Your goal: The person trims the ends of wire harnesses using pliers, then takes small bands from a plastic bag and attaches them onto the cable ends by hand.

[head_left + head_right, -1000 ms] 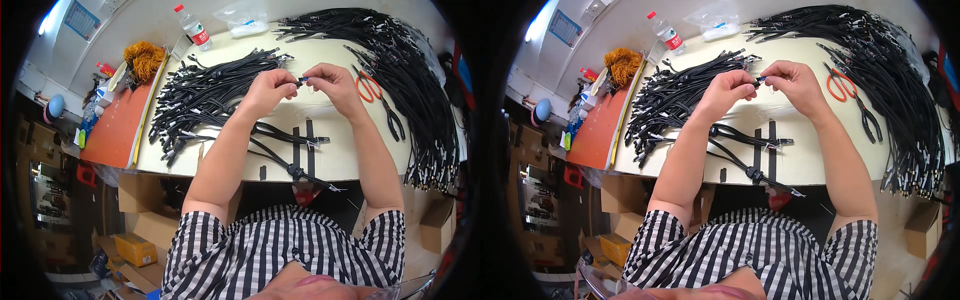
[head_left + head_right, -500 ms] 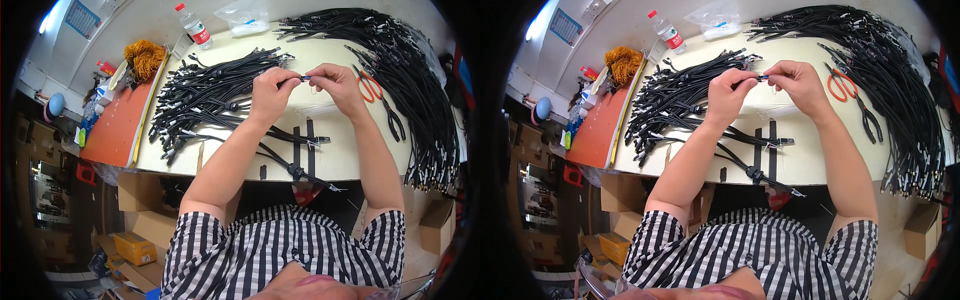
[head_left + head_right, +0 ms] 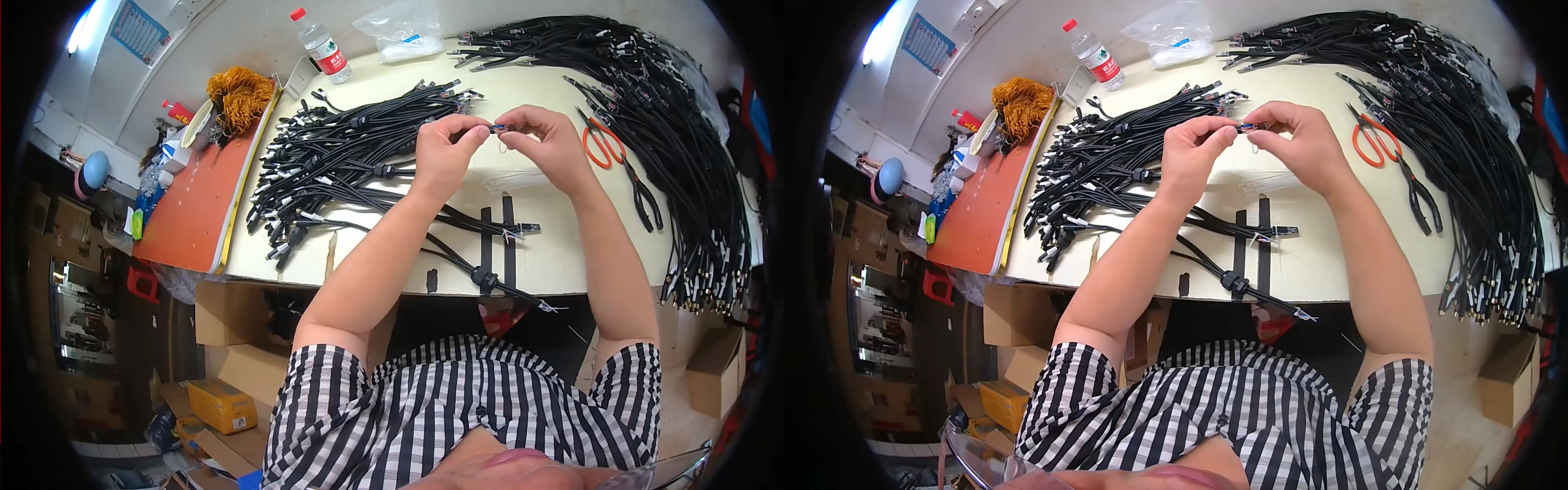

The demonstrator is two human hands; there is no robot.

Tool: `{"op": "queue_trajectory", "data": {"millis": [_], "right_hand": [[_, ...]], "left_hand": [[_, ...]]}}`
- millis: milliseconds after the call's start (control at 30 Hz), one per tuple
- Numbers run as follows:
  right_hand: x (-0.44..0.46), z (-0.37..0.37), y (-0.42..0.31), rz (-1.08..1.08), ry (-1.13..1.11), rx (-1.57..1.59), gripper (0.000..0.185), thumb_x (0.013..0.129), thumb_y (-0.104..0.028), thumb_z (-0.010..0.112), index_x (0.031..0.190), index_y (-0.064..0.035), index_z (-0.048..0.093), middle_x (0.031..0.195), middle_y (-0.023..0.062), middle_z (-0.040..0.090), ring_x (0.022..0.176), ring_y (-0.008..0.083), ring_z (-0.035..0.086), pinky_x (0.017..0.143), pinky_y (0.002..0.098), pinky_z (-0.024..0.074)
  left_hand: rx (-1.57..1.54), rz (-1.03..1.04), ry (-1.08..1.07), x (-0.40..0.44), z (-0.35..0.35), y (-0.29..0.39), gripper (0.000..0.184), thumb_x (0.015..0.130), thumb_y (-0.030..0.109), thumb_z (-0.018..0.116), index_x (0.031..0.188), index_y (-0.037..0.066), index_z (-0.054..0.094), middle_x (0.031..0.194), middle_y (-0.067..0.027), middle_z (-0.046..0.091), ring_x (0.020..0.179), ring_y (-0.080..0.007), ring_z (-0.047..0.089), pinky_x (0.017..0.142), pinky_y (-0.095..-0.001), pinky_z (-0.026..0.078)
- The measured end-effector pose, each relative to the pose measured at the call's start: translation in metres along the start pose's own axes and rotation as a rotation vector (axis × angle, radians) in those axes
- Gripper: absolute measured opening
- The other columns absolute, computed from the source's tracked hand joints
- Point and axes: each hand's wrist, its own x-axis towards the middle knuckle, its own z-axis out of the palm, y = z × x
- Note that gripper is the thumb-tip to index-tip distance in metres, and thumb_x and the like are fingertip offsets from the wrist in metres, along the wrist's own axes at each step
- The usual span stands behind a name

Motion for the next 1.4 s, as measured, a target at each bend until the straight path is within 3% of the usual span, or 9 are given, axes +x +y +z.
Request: {"op": "queue_trajectory", "data": {"millis": [133, 367, 500, 800, 867, 933, 1400], "right_hand": [[-0.003, 0.003, -0.004, -0.119, 0.070, -0.279, 0.013, 0.081, -0.003, 0.067, 0.094, 0.0011, 0.069, 0.081, 0.0049, 0.069, 0.077, 0.0104, 0.062, 0.072, 0.0254, 0.0476], [-0.005, 0.007, 0.001, -0.159, 0.110, -0.297, 0.010, 0.081, 0.000, 0.063, 0.090, 0.0015, 0.068, 0.076, 0.0026, 0.065, 0.074, 0.0087, 0.059, 0.071, 0.0235, 0.0461], [-0.002, 0.006, 0.007, -0.100, 0.105, -0.096, 0.010, 0.081, 0.001, 0.062, 0.090, 0.0018, 0.067, 0.079, 0.0011, 0.065, 0.075, 0.0077, 0.057, 0.072, 0.0230, 0.0459], [0.001, -0.001, 0.011, -0.040, 0.066, 0.056, 0.012, 0.082, 0.001, 0.067, 0.094, 0.0014, 0.070, 0.084, 0.0029, 0.068, 0.078, 0.0084, 0.060, 0.072, 0.0222, 0.0479], [0.001, -0.003, 0.013, -0.008, 0.034, 0.123, 0.013, 0.082, 0.002, 0.068, 0.094, 0.0014, 0.070, 0.085, 0.0038, 0.069, 0.077, 0.0088, 0.061, 0.072, 0.0223, 0.0487], [0.001, -0.005, 0.014, -0.010, 0.009, 0.180, 0.014, 0.081, 0.004, 0.068, 0.094, 0.0019, 0.071, 0.084, 0.0052, 0.069, 0.075, 0.0094, 0.062, 0.070, 0.0226, 0.0497], [0.002, -0.004, 0.015, -0.003, -0.030, 0.139, 0.012, 0.081, 0.003, 0.069, 0.093, 0.0021, 0.071, 0.083, 0.0046, 0.069, 0.075, 0.0088, 0.060, 0.070, 0.0215, 0.0484]], "left_hand": [[-0.062, -0.038, -0.004, -0.001, 0.002, 0.000, 0.012, 0.085, 0.008, 0.069, 0.092, -0.002, 0.072, 0.077, 0.0001, 0.066, 0.069, -0.0050, 0.054, 0.062, -0.0208, 0.043], [-0.127, -0.095, -0.025, -0.004, 0.006, 0.002, 0.015, 0.086, 0.005, 0.070, 0.099, -0.003, 0.071, 0.082, -0.0021, 0.067, 0.076, -0.0069, 0.057, 0.069, -0.0207, 0.046], [-0.141, -0.057, 0.001, -0.003, 0.006, 0.003, 0.013, 0.084, 0.006, 0.069, 0.095, -0.002, 0.072, 0.079, -0.0008, 0.067, 0.071, -0.0050, 0.056, 0.065, -0.0202, 0.045], [-0.169, -0.066, -0.035, -0.003, 0.001, 0.011, 0.010, 0.083, -0.002, 0.069, 0.092, 0.000, 0.065, 0.084, -0.0036, 0.066, 0.076, -0.0087, 0.061, 0.071, -0.0227, 0.050], [-0.131, -0.004, -0.009, -0.003, 0.003, 0.009, 0.007, 0.081, -0.003, 0.069, 0.086, 0.001, 0.065, 0.077, -0.0013, 0.065, 0.070, -0.0051, 0.059, 0.062, -0.0200, 0.046], [-0.107, 0.002, -0.006, -0.003, 0.003, 0.008, 0.007, 0.081, -0.003, 0.069, 0.086, 0.001, 0.065, 0.076, -0.0013, 0.065, 0.069, -0.0049, 0.058, 0.061, -0.0200, 0.045], [-0.004, 0.064, -0.027, 0.000, 0.003, 0.011, 0.006, 0.080, -0.005, 0.068, 0.083, -0.001, 0.065, 0.075, -0.0019, 0.066, 0.067, -0.0049, 0.057, 0.059, -0.0210, 0.044]]}}
